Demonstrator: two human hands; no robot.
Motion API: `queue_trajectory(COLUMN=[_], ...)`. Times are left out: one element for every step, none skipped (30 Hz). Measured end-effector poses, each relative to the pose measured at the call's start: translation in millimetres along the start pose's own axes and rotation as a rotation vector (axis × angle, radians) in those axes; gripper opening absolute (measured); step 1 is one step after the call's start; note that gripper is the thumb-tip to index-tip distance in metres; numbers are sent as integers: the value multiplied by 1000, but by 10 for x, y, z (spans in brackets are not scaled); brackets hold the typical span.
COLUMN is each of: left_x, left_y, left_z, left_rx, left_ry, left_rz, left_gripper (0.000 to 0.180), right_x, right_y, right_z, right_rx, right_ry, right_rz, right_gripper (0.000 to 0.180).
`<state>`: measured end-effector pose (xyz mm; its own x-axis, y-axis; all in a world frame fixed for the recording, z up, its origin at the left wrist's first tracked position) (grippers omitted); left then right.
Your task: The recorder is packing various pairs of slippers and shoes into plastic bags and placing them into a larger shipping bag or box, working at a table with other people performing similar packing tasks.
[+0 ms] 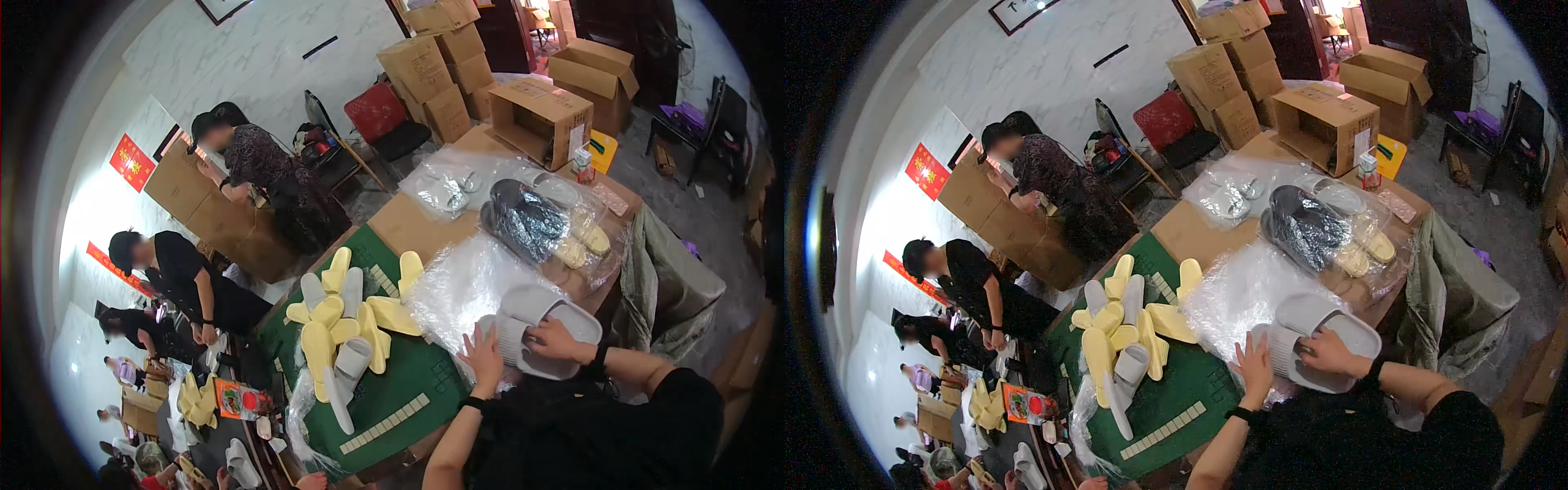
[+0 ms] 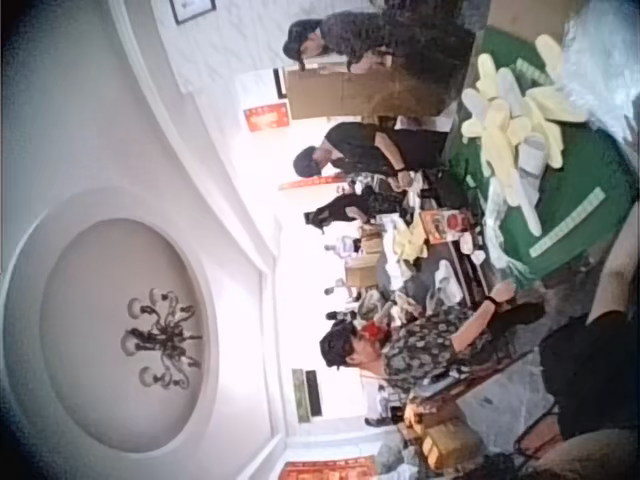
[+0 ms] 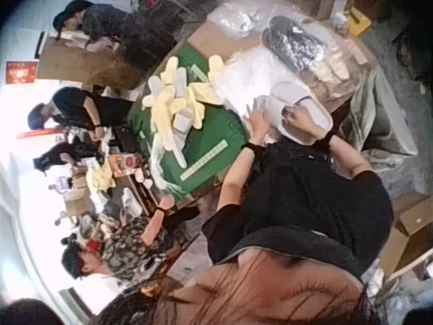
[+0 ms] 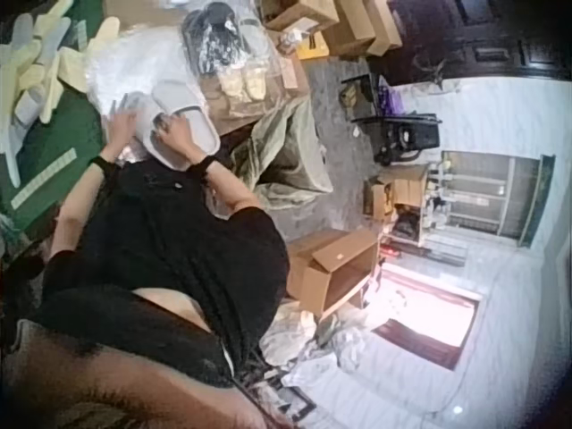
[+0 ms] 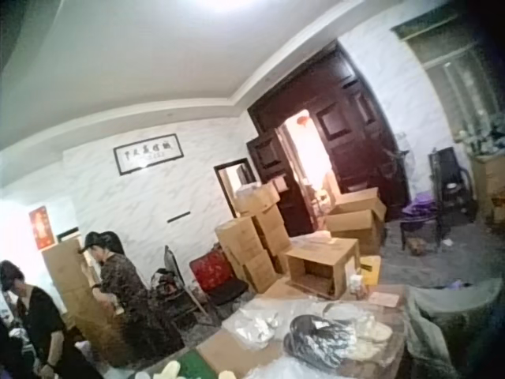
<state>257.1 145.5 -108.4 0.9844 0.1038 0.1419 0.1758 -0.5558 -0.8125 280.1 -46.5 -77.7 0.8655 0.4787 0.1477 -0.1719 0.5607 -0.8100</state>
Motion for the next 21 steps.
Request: queue_trajectory(left_x=[-19,-21,-37,-70,-95,-147,-192,-246,-280,-272,-246,-247,-233,-172,-145,-85,-32,-22,-23,-2,32], left_y=[3,-15,-32,-46,-88,-130,-168,-175,-165,-156,-232,-340,-406,-395,-367,-555,-673,-680,-638,-601,-590], left_z=[-67,-130,-188,-241,-311,-391,-423,-443,-449,-469,-540,-597,-636,-554,-513,-596,-637,-526,-455,-402,-500], left_rx=[22,-19,-17,-15,-9,30,23,14,5,-331,-396,-460,-522,-404,-405,-399,-392,-366,-352,-338,-443], left_ry=[38,44,105,169,233,283,336,399,463,529,513,498,479,451,388,317,243,166,114,61,64], left_rz=[20,18,27,40,52,99,118,142,168,139,168,200,232,158,90,24,-51,-78,-91,-105,-66], left_gripper=[40,41,41,41,41,42,42,41,41,39,39,38,38,38,38,38,38,37,36,35,34], right_x=[43,77,100,134,169,180,269,370,473,602,714,840,957,1036,1093,1106,1116,1085,963,832,584], right_y=[20,49,136,257,357,433,467,482,494,499,543,593,628,671,698,707,695,572,627,685,893], right_z=[117,172,120,56,11,-20,12,57,80,65,35,18,5,-40,-102,-98,-57,186,141,101,-138], right_rx=[-12,-40,-99,-158,-212,-217,-226,-236,-248,-143,-103,-64,-25,-93,-155,-132,-122,-33,156,348,621], right_ry=[-20,-60,-35,-5,24,33,15,6,-2,-98,-148,-197,-249,-273,-290,-213,-130,25,51,91,-20], right_rz=[-10,-48,10,67,124,55,-3,-66,-131,-187,-177,-169,-161,3,170,374,570,804,866,929,813], right_gripper=[27,29,32,35,38,40,42,43,44,47,47,48,48,50,53,55,58,61,61,61,58])
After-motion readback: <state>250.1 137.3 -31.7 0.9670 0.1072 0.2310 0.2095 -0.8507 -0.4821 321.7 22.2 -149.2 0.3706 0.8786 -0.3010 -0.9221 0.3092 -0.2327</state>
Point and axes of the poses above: each hand's wrist, its own x-axis towards the middle knuckle, its own y-axis out of the palm, z = x × y, the point moved 2 cm from there along x, towards the middle knuckle, and after that the axes turned 3 degrees about y, right-handed, at the moved point
